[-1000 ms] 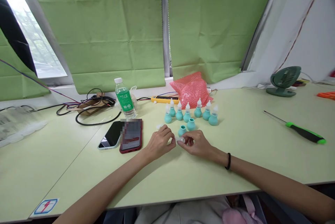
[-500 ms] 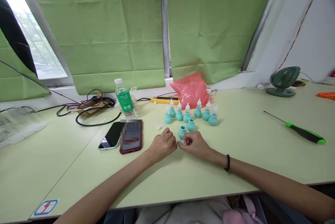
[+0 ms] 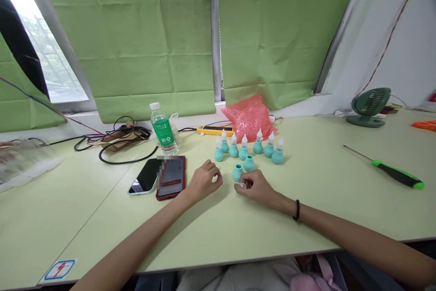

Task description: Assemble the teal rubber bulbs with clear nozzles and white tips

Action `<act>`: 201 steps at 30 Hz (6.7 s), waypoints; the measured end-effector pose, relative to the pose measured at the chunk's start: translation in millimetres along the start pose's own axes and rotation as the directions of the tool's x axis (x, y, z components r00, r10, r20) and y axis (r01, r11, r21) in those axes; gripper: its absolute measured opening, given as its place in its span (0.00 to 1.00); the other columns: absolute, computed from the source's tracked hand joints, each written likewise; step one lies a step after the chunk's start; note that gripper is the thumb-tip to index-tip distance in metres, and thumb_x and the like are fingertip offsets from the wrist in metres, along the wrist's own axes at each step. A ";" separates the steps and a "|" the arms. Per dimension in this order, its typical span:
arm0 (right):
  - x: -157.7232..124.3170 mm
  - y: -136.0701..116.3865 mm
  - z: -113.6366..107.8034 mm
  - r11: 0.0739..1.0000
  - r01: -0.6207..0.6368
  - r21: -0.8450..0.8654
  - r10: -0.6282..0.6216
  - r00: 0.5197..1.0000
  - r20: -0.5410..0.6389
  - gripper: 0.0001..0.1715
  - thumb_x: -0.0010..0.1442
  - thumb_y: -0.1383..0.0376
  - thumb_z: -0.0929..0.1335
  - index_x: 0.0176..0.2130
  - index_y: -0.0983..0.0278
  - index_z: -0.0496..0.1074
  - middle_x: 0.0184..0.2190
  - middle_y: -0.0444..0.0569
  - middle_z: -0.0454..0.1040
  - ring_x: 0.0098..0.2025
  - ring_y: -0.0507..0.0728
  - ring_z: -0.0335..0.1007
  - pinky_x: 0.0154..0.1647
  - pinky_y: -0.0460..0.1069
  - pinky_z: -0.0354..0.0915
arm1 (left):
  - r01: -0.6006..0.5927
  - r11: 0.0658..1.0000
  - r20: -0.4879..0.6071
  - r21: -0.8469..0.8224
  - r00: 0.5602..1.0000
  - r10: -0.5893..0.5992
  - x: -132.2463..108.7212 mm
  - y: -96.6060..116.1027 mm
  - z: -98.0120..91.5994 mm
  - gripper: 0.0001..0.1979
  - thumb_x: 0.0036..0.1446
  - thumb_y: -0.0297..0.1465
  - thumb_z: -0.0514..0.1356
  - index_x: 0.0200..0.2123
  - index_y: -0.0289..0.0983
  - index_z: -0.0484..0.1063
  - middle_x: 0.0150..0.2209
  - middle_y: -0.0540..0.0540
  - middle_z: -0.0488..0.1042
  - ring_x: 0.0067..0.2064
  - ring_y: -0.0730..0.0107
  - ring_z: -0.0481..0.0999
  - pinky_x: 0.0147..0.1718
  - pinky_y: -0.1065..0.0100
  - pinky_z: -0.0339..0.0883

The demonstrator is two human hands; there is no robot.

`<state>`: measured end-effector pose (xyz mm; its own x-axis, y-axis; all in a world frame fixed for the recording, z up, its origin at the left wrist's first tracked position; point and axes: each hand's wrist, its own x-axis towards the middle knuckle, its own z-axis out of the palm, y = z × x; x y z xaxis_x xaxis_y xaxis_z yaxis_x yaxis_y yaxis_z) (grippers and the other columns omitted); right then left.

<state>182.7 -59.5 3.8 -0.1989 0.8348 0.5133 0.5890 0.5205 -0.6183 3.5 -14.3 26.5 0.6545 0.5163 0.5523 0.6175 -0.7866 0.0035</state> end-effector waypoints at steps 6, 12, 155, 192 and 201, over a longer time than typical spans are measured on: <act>5.4 -4.8 -15.8 0.983 0.182 -0.016 -0.182 0.970 -0.160 0.08 0.43 0.66 0.65 0.19 0.65 0.59 0.14 0.39 0.58 0.15 0.45 0.49 0.15 0.42 0.51 | 0.047 0.996 0.196 0.081 0.979 -0.062 -5.1 -7.9 13.7 0.05 0.44 0.23 0.53 0.20 0.35 0.67 0.22 0.46 0.68 0.30 0.67 0.66 0.23 0.71 0.59; 15.6 8.1 -22.5 0.980 0.180 -0.086 -0.200 0.901 -0.386 0.09 0.48 0.65 0.64 0.33 0.64 0.64 0.24 0.44 0.64 0.21 0.49 0.58 0.23 0.45 0.59 | 0.058 0.990 0.237 0.131 0.967 -0.088 -4.7 -10.2 14.2 0.08 0.49 0.25 0.51 0.23 0.35 0.68 0.24 0.45 0.69 0.32 0.65 0.67 0.25 0.70 0.60; -2.5 -7.7 -5.2 0.904 -0.165 0.395 0.025 0.942 0.336 0.06 0.47 0.71 0.59 0.21 0.66 0.62 0.20 0.43 0.64 0.24 0.50 0.59 0.25 0.44 0.56 | 0.302 0.538 0.179 -0.787 0.946 -0.268 -4.1 30.2 -4.9 0.10 0.45 0.36 0.59 0.27 0.34 0.73 0.28 0.45 0.72 0.31 0.70 0.69 0.26 0.73 0.64; -2.4 -7.0 0.1 0.730 -0.346 0.589 0.126 0.916 0.381 0.05 0.45 0.71 0.59 0.21 0.67 0.61 0.16 0.44 0.67 0.20 0.50 0.61 0.23 0.44 0.58 | 0.131 0.663 -0.066 -0.737 0.962 -0.264 -9.3 33.0 4.3 0.07 0.48 0.29 0.57 0.27 0.33 0.73 0.26 0.44 0.72 0.27 0.72 0.69 0.23 0.72 0.65; -3.1 -8.9 3.2 0.649 -0.440 0.620 0.158 0.876 0.455 0.08 0.44 0.70 0.57 0.19 0.67 0.62 0.14 0.45 0.67 0.17 0.50 0.61 0.20 0.45 0.58 | -0.220 0.958 -0.429 -0.183 0.895 0.124 -13.4 32.0 8.4 0.04 0.48 0.23 0.55 0.29 0.33 0.70 0.22 0.47 0.71 0.26 0.73 0.65 0.23 0.71 0.63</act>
<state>175.5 -66.2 5.7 -0.4378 0.8954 0.0808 -0.0161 0.0821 -0.9965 18.2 -43.6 12.3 0.4745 0.2193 0.8525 0.3677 -0.9293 0.0343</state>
